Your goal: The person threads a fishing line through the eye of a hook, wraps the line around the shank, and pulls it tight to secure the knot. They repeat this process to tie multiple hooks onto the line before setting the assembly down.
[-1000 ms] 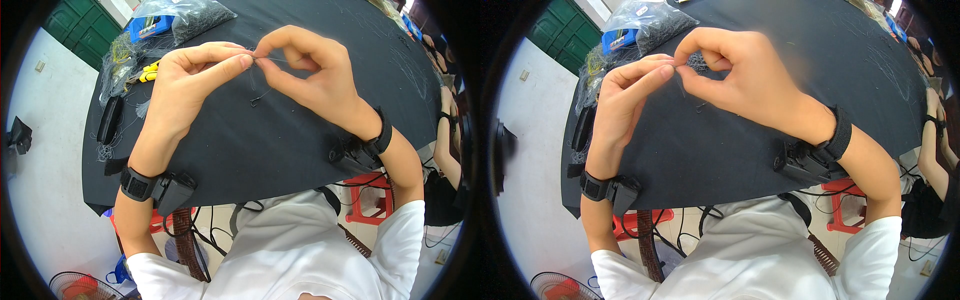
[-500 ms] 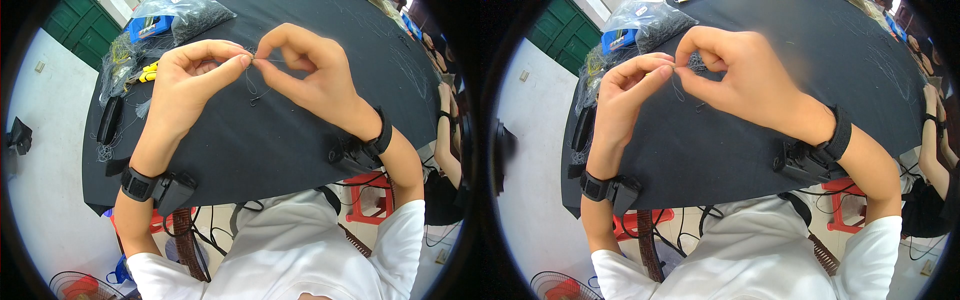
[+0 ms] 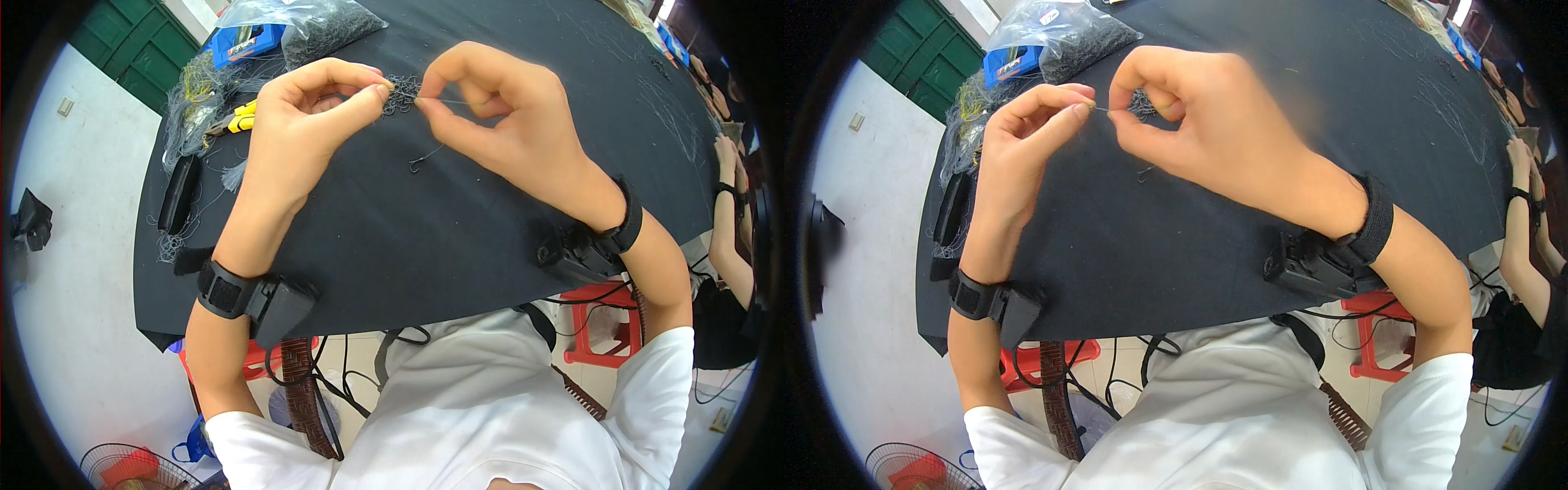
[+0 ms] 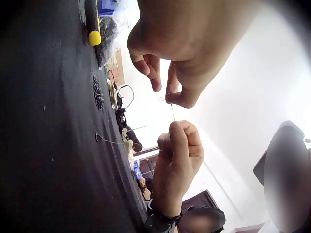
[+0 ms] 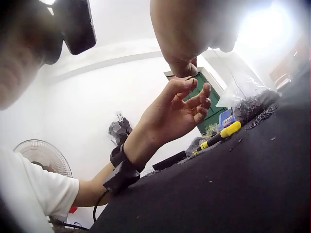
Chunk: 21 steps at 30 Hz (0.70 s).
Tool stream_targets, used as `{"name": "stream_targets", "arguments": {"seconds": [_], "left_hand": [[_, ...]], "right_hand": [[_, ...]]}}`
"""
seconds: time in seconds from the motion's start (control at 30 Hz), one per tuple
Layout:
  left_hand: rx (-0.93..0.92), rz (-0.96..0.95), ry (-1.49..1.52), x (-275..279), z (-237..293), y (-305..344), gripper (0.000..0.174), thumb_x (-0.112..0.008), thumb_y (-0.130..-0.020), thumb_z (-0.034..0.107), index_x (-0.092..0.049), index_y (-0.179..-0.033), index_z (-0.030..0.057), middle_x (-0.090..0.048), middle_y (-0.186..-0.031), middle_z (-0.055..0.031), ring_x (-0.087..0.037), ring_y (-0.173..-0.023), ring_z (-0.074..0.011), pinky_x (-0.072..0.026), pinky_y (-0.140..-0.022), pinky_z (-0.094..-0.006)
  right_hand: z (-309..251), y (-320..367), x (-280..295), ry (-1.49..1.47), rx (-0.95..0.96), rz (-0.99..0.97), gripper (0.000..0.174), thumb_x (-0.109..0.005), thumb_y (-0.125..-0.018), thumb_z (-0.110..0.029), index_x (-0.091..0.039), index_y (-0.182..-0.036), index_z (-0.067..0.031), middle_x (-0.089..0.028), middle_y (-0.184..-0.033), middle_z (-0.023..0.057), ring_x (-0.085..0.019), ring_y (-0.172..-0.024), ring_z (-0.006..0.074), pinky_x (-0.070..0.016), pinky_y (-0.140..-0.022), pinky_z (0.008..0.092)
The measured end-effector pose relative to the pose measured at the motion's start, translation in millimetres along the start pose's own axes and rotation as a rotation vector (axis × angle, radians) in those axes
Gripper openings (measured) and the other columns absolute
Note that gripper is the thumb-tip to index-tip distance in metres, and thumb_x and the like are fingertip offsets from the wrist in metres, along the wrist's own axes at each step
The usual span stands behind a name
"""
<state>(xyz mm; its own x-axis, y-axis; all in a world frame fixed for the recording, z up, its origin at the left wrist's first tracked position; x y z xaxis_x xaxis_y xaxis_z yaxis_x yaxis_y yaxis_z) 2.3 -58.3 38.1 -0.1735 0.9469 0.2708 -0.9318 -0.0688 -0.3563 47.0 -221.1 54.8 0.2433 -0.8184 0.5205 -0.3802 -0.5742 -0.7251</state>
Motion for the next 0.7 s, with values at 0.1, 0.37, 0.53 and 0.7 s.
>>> {"name": "stream_targets", "arguments": {"seconds": [0.1, 0.37, 0.53, 0.7], "left_hand": [[-0.001, 0.011, 0.025, 7.9, -5.2, -3.7, 0.015, -0.062, -0.081, 0.014, -0.065, -0.093, 0.004, -0.062, -0.099, -0.0063, -0.056, -0.091, -0.0109, -0.0416, -0.082, -0.0231], [0.049, 0.075, 0.006, 26.8, -18.9, -10.7, 0.018, -0.06, -0.084, 0.017, -0.065, -0.095, 0.0047, -0.062, -0.1, -0.0073, -0.054, -0.097, -0.0118, -0.0399, -0.085, -0.0232], [0.075, 0.124, 0.031, 38.4, -25.3, -15.2, 0.019, -0.061, -0.084, 0.019, -0.065, -0.096, 0.0054, -0.062, -0.1, -0.0074, -0.054, -0.097, -0.012, -0.0396, -0.083, -0.0223], [0.094, 0.155, 0.044, 46.5, -30.3, -17.8, 0.019, -0.061, -0.084, 0.019, -0.065, -0.096, 0.0057, -0.062, -0.1, -0.0069, -0.053, -0.097, -0.0114, -0.0392, -0.08, -0.0214]], "right_hand": [[0.1, -2.3, 5.1, 0.026, -0.02, 0.005, 0.01, -0.063, -0.071, -0.01, -0.058, -0.077, -0.0043, -0.027, -0.051, 0.0005, -0.028, -0.046, 0.0078, -0.0265, -0.043, 0.0249], [7.6, -6.6, 12.6, 0.096, 0.004, 0.019, 0.009, -0.065, -0.073, -0.006, -0.059, -0.078, -0.0048, -0.023, -0.053, -0.007, -0.02, -0.049, 0.0026, -0.0162, -0.045, 0.0215], [8.8, -10.2, 17.6, 0.145, -0.035, 0.032, 0.008, -0.065, -0.073, -0.006, -0.059, -0.077, -0.0047, -0.023, -0.053, -0.0078, -0.019, -0.049, 0.0022, -0.0153, -0.046, 0.0217], [7.4, -12.3, 19.7, 0.176, -0.045, 0.027, 0.007, -0.064, -0.072, -0.008, -0.059, -0.076, -0.0047, -0.022, -0.053, -0.0078, -0.019, -0.049, 0.0023, -0.0148, -0.046, 0.0222]]}}
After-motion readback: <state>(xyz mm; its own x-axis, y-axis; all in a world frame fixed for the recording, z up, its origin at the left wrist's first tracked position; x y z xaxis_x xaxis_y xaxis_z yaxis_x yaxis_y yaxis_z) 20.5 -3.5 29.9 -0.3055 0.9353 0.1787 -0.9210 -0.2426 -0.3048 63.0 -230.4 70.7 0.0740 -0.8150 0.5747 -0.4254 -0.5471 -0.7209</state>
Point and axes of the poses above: each hand's wrist, its own y-axis away from the middle knuckle, its own x-axis out of the back of the hand, z = x × y, the point moved 5 cm from there along -y, towards the middle knuckle
